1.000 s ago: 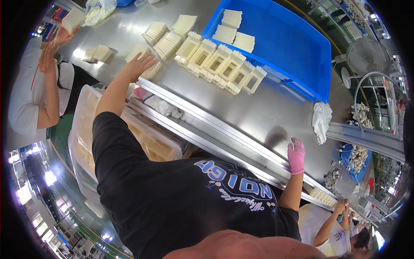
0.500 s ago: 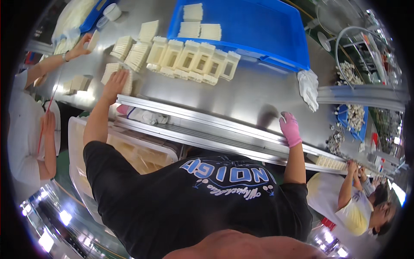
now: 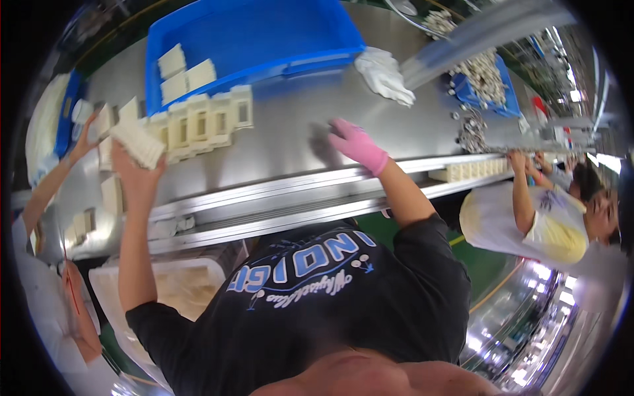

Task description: Assembling and aligning white plastic components on a production line in a factory.

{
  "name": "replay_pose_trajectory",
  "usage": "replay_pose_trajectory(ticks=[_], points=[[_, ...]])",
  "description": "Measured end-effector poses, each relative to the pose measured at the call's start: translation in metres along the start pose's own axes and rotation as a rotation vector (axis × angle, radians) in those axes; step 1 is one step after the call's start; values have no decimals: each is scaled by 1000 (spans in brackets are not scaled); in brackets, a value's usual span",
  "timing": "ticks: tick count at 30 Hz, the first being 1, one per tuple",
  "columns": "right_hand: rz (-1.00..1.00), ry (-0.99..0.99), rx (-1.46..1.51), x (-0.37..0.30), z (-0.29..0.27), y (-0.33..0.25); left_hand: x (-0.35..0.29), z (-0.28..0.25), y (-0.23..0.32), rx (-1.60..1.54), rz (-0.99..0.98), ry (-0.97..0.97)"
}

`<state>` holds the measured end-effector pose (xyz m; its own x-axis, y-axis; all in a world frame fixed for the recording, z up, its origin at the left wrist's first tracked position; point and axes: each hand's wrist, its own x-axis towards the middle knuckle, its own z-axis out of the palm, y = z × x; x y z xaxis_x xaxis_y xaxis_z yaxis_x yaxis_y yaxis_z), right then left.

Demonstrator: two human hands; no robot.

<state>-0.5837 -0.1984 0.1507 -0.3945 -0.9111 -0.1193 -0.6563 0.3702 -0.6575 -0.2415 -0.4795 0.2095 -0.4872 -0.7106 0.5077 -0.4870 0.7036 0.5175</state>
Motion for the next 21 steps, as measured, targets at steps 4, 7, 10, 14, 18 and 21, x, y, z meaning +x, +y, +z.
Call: replay_pose_trajectory(ticks=[4,7,10,14,18,21], points=[[-395,213,34,0,-3,-5,-1,119,110,-652,-449,-639],[61,139,364,-5,-22,-48,-24,196,162,-861,-705,-1045],[166,148,122,2,-30,-26,-43,246,209,-1124,-759,-1131],[260,78,-126,15,-16,21,-47,297,210,-975,-702,-1318],[174,147,-290,17,-14,33,-24,284,202,-555,-143,-1424],[82,157,-220,31,-10,68,3,283,162,-171,321,-819]])
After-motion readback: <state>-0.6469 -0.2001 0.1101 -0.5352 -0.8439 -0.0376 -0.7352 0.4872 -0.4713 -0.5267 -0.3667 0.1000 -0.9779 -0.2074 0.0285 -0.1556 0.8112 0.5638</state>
